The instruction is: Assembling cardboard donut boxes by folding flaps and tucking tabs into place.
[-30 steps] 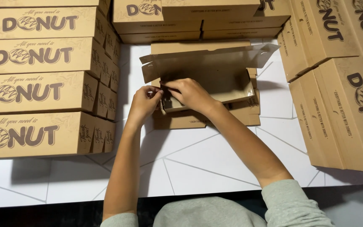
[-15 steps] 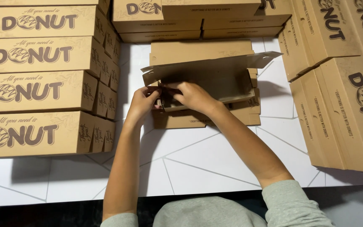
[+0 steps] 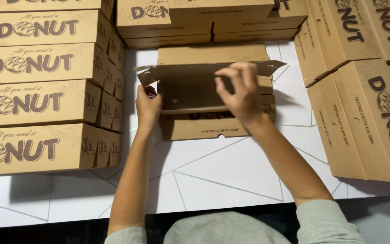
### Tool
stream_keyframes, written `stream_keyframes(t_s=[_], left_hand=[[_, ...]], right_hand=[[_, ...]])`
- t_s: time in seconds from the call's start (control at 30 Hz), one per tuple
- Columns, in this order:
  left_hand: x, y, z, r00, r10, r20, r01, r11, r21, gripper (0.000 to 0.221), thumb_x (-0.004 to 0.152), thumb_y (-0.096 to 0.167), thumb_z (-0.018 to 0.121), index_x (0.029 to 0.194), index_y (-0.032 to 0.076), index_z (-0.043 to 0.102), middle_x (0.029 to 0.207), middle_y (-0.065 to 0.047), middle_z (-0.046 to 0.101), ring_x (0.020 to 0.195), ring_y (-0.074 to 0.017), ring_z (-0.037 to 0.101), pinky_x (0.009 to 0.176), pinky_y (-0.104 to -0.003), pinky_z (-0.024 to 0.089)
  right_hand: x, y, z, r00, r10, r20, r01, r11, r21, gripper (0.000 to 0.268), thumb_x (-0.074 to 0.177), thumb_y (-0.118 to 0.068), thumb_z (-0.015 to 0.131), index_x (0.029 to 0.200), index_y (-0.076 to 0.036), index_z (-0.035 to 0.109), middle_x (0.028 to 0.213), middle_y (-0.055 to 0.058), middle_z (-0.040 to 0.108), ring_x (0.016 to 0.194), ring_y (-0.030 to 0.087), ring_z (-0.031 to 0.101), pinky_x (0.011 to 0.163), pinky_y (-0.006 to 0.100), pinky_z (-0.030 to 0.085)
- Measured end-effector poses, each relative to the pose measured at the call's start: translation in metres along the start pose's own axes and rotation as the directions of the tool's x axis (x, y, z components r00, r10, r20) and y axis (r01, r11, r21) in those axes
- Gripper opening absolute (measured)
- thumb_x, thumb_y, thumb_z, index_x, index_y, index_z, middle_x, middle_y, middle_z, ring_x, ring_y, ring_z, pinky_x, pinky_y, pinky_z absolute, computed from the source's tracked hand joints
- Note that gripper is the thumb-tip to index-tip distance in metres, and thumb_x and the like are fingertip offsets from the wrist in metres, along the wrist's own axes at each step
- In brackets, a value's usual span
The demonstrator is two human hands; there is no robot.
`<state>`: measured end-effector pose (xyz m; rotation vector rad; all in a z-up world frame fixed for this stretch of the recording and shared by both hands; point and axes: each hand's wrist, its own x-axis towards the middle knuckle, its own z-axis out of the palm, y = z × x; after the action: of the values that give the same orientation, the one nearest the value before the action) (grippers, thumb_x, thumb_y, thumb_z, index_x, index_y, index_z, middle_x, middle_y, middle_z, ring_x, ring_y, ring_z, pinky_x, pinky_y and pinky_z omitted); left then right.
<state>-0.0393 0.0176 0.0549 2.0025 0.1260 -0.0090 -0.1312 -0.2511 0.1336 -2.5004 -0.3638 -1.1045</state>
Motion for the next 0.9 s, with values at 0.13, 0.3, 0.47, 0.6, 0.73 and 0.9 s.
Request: stream_keyframes(t_s=[0.13,0.3,0.47,0.6,0.73,0.9], left_hand=[[0.017,-0.009,-0.003,0.988,0.087,-0.130,-0.070,0.989,0.134,0.028,0.085,0.020,0.070,0.102,0.011,0.049,0.084,-0.011,0.067,0.077,-0.0355,0.069,0.070,-0.053,0.054],[-0.007,0.019,-0.009,0.925,0.296,-0.239,-0.160,0.873,0.461,0.039,0.096,0.037,0.072,0.093,0.012,0.042,0.075,-0.015,0.068,0.067,-0.0450,0.067,0.060,-0.054,0.049],[-0.062,0.080,0.031,0.767,0.603,-0.221,-0.472,0.762,0.443,0.026,0.095,0.027,0.073,0.085,0.015,0.052,0.065,-0.011,0.065,0.062,-0.0383,0.070,0.056,-0.047,0.054],[-0.104,0.153,0.070,0.827,0.559,-0.064,-0.559,0.829,0.025,0.029,0.087,0.047,0.073,0.086,0.021,0.062,0.069,0.000,0.069,0.068,-0.0236,0.072,0.063,-0.036,0.056],[-0.115,0.209,0.084,0.917,0.396,0.054,-0.392,0.917,-0.070,0.049,0.076,0.064,0.071,0.082,0.017,0.063,0.066,0.003,0.069,0.069,-0.0256,0.073,0.071,-0.038,0.057],[-0.109,0.202,0.102,0.937,0.342,0.069,-0.343,0.939,-0.005,0.037,0.079,0.054,0.068,0.086,0.018,0.060,0.069,0.003,0.073,0.072,-0.0303,0.075,0.070,-0.044,0.057]], right_hand=[[0.002,0.058,-0.042,0.928,-0.037,-0.370,-0.054,0.971,-0.232,0.050,0.085,-0.021,0.095,0.115,-0.009,0.057,0.108,0.005,0.055,0.107,0.030,0.048,0.095,0.047,0.038],[-0.006,0.080,-0.052,0.909,0.416,0.030,-0.410,0.879,0.243,0.043,0.086,0.002,0.075,0.117,-0.008,0.048,0.108,0.011,0.056,0.097,0.025,0.057,0.087,0.039,0.047],[-0.015,0.091,-0.032,0.861,0.493,0.128,-0.502,0.781,0.370,0.030,0.094,-0.001,0.072,0.115,-0.008,0.051,0.099,0.012,0.061,0.088,0.025,0.064,0.074,0.037,0.054],[-0.015,0.081,-0.028,0.970,0.244,-0.022,-0.228,0.932,0.281,0.033,0.088,0.011,0.073,0.112,-0.002,0.056,0.093,0.016,0.061,0.082,0.034,0.067,0.065,0.040,0.057],[-0.014,0.065,-0.031,0.997,0.043,-0.057,-0.038,0.996,0.075,0.027,0.083,0.012,0.075,0.100,0.000,0.057,0.086,0.013,0.057,0.077,0.032,0.065,0.063,0.036,0.057],[-0.013,0.056,-0.033,0.999,-0.018,-0.029,0.018,1.000,0.013,0.023,0.087,0.010,0.074,0.101,-0.001,0.060,0.086,0.010,0.055,0.076,0.029,0.063,0.063,0.037,0.057]])
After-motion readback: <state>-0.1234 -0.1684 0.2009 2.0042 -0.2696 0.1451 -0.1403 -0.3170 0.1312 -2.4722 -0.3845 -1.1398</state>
